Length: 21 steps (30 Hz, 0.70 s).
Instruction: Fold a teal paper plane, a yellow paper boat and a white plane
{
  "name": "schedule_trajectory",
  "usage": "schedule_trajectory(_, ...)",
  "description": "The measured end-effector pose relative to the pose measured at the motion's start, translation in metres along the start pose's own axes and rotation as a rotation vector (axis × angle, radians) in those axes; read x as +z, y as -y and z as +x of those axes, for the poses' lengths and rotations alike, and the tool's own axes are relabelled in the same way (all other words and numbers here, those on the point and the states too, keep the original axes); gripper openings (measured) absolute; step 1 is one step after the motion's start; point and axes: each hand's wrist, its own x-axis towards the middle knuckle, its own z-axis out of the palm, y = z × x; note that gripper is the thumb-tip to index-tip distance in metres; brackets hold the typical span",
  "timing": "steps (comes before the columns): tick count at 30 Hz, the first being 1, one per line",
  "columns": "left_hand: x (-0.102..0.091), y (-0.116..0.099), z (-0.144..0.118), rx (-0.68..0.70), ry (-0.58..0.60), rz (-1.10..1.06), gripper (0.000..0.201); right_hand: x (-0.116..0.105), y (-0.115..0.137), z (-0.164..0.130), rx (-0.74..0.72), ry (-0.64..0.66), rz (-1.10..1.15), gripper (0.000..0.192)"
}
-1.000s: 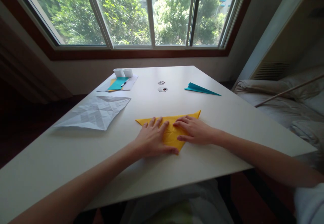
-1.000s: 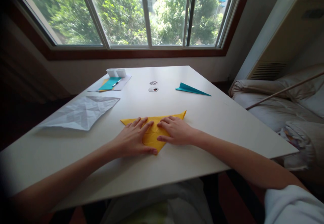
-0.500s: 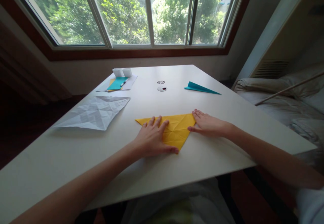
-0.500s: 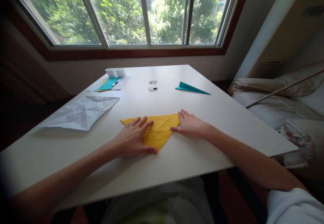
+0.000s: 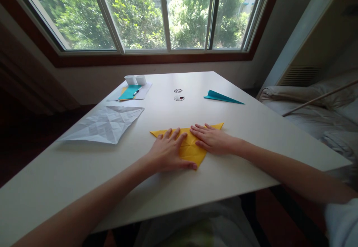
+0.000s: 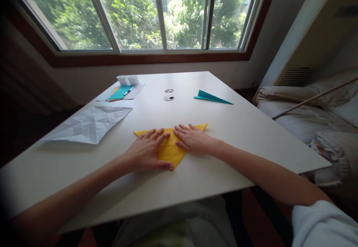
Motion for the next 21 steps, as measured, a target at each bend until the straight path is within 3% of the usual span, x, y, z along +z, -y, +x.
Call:
schedule_trajectory(8, 0.004, 0.003, 0.014, 0.107, -0.084, -0.044, 0.056, 0.005, -0.002, 0.0, 0.048, 0.039, 0.123, 0.061)
schedule_trajectory(14, 0.002, 0.006, 0.012, 0.008, 0.0, 0.002, 0.066, 0.006, -0.003, -0.001, 0.088, 0.04, 0.121, 0.065)
schedule_trajectory(21, -0.016, 0.022, 0.002, -0.287, 0.181, 0.096, 0.078, 0.007, -0.005, -0.002, 0.105, 0.056, 0.125, 0.066)
